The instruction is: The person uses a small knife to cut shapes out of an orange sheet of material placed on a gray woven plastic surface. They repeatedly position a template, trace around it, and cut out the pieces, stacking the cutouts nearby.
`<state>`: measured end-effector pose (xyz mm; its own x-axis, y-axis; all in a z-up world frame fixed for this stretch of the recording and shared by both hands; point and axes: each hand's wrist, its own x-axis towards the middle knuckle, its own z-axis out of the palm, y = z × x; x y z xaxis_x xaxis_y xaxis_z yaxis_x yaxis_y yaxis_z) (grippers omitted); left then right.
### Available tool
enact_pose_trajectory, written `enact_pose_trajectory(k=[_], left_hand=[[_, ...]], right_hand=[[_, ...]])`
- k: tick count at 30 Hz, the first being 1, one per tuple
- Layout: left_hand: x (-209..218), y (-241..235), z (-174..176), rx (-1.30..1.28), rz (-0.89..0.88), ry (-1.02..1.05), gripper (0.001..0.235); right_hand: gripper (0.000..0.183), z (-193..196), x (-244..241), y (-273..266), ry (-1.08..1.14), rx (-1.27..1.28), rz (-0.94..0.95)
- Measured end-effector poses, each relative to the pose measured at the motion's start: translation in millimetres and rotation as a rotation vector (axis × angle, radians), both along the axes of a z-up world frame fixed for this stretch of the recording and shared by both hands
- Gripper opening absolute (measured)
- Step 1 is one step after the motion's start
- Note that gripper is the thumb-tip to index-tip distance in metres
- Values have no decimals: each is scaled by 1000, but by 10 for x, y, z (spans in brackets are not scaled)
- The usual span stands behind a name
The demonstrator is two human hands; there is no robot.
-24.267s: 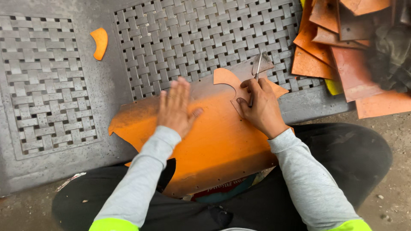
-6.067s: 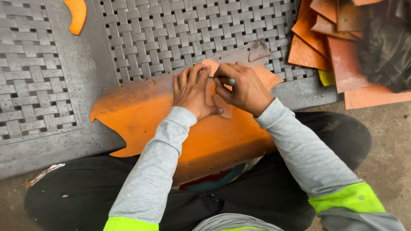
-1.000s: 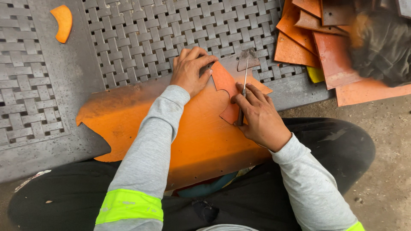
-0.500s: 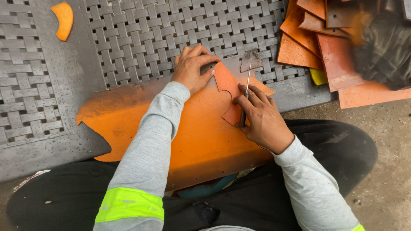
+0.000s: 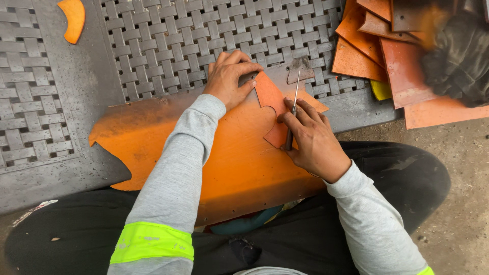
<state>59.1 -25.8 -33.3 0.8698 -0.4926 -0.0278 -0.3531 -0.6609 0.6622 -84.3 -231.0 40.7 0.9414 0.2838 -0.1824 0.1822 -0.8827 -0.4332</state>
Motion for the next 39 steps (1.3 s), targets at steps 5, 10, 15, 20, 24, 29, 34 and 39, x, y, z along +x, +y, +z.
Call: enact_pose_trajectory(k=[5,10,15,20,24,29,34,39], left_hand=[[-1,-2,14,10,1,17,32],[3,-5,14,10,-5,7,33],[-2,-8,20,2,6,22,40],[-18,10,9,-6,-2,12,40],[-18,27,23,-12,-26,-1,39],[-20,19,33,9,-29,-8,38],[-15,15,24,-5,-24,-2,39],[-3,4,20,18,-19,12,38]], right_hand=[[66,10,1,4,-4,-1,-5],[66,17,11,9,13,-3,-18],[67,25,1,14,-2,8,-23],[65,12,-6,4,-4,9,-24],[66,15,2,11,-2,-2,-29],[65,33,16,19,2,4,-33],[64,36,20,16,4,5,-39],[64,34,19,21,-10,-1,-34]])
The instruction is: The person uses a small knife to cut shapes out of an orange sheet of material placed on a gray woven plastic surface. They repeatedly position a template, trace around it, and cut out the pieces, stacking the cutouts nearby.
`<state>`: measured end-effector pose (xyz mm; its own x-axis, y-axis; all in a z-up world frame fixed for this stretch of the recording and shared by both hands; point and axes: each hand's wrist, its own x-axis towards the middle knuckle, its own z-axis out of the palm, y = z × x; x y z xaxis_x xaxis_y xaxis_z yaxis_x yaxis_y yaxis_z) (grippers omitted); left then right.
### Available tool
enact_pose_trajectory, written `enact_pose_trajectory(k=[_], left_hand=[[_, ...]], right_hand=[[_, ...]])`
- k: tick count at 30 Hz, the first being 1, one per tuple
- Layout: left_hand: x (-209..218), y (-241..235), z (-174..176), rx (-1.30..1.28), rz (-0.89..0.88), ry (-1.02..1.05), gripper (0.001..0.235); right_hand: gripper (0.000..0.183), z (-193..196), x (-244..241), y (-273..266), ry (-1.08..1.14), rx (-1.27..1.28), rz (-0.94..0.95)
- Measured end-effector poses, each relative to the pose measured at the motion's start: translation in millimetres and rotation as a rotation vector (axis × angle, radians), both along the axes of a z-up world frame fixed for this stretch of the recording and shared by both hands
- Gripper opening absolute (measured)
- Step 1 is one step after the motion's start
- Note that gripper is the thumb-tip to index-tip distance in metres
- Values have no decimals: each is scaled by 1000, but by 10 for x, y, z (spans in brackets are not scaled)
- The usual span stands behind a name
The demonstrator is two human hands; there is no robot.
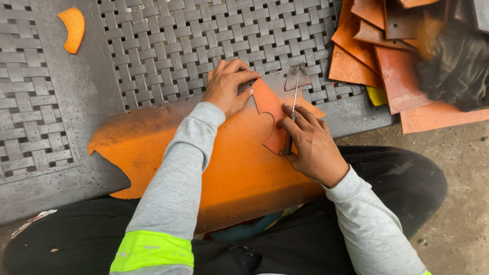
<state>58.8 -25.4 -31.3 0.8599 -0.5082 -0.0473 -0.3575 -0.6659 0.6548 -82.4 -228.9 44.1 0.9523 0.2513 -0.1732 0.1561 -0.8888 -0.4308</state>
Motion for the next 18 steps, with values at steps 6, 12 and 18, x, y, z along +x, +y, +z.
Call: enact_pose_trajectory(k=[6,12,18], left_hand=[[-11,-18,-7,18,8,-21,38],[-26,-25,-26,9,13,-48,37],[-16,-32,-29,24,18,-22,37]], right_hand=[[64,10,12,-7,24,-8,3],[65,13,4,-8,23,4,2],[65,2,2,-19,13,0,9]])
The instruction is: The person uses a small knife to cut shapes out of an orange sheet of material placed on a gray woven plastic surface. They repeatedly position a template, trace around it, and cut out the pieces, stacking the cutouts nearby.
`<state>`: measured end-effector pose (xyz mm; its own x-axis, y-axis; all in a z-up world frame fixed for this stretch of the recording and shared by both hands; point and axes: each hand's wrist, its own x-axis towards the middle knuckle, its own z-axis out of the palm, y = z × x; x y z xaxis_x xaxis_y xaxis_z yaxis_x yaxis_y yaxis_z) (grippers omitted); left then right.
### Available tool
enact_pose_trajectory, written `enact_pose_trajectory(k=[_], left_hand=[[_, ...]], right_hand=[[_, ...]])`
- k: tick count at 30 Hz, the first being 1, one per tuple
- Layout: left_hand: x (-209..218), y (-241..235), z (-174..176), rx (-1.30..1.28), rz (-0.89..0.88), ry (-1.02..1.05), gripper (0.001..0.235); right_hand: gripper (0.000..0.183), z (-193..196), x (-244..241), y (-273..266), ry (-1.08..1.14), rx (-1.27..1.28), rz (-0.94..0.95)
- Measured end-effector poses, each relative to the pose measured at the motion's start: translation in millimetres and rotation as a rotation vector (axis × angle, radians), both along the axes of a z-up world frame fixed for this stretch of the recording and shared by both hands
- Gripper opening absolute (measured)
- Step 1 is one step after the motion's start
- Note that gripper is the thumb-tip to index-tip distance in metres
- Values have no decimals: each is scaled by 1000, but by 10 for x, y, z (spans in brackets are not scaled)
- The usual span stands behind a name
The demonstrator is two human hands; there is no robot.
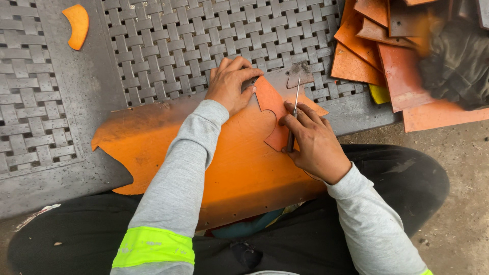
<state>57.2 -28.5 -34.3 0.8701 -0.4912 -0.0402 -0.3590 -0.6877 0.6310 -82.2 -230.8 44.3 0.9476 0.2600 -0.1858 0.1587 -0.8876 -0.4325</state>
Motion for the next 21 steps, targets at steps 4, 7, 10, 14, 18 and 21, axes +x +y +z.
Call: enact_pose_trajectory(k=[4,7,10,14,18,21], left_hand=[[1,-3,-5,-4,-3,-2,37],[-6,1,-8,-14,-4,-28,36],[-14,3,-7,-7,-3,-24,36],[-12,-10,8,0,3,-6,36],[-13,-14,19,1,3,-10,35],[-14,-8,15,-5,1,-9,36]], right_hand=[[64,0,-5,-11,-12,-2,5],[66,8,1,-17,-12,-20,21],[72,11,-1,-9,3,-20,27],[74,-9,6,30,17,-42,-9],[71,-21,2,36,16,-43,-16],[70,-27,1,33,14,-52,-15]])
